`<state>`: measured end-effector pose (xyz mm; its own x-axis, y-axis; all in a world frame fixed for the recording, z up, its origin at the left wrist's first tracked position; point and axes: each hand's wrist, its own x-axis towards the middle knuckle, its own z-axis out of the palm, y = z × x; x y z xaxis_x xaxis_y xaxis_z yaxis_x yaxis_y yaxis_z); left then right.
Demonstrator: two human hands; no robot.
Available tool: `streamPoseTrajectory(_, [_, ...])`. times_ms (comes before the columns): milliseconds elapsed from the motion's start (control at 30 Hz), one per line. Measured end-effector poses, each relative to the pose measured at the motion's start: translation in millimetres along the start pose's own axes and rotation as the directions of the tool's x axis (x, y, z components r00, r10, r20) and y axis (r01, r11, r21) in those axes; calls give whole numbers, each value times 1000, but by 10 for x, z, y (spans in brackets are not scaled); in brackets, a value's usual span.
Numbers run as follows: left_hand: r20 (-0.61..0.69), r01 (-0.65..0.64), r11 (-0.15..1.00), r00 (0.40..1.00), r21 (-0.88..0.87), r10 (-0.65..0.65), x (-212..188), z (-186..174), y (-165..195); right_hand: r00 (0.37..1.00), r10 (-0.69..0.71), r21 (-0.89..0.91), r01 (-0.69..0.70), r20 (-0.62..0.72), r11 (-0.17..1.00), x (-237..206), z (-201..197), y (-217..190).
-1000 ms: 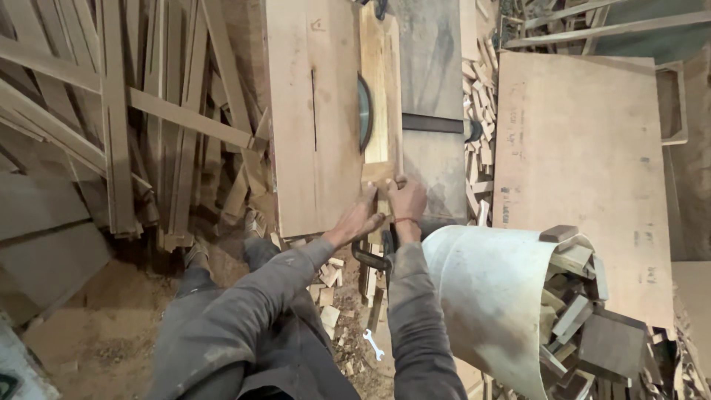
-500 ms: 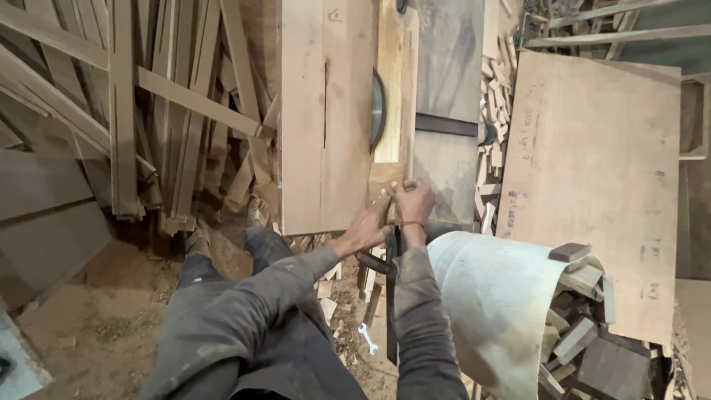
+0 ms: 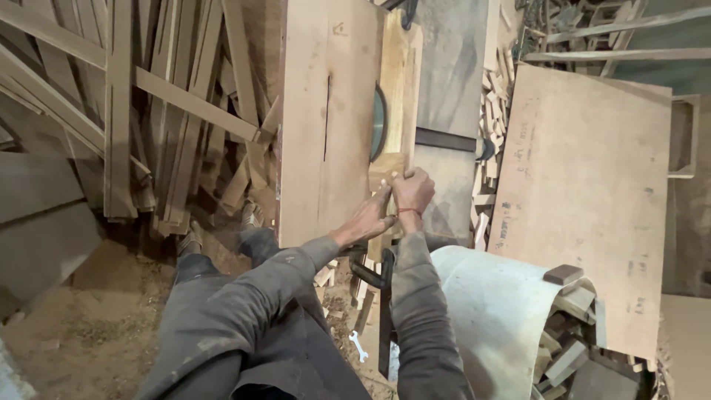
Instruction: The person sits at a table-mounted circular saw and repeatedly cuts small wooden blocks to size, guiding each piece against the fence with both hands. After cutting, they turn the pieces over and place the finished blocks into a nearby bucket.
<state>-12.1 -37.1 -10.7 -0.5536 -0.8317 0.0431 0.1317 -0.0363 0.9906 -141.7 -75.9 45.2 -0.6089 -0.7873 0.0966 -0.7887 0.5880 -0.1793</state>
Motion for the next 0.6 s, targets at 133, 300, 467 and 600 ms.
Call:
streamPoseTrajectory(133, [10, 13, 1000, 1000, -5, -13, 90, -65, 24, 999, -15, -22, 14, -38, 1000, 71, 26, -85])
streamPoseTrajectory(300, [-11, -11, 1000, 1000, -10, 11, 168, -122, 68, 999, 0, -56, -3, -44, 998, 137, 37, -184])
streamPoseTrajectory(467, [-17, -33, 999, 999, -6, 33, 217, -131, 45, 998, -39, -28, 38, -58, 999, 175, 32, -227])
streamPoseTrajectory(600, [-34, -17, 1000, 999, 7, 17, 265, -129, 47, 998, -31, -7, 31, -55, 1000, 196, 33, -263])
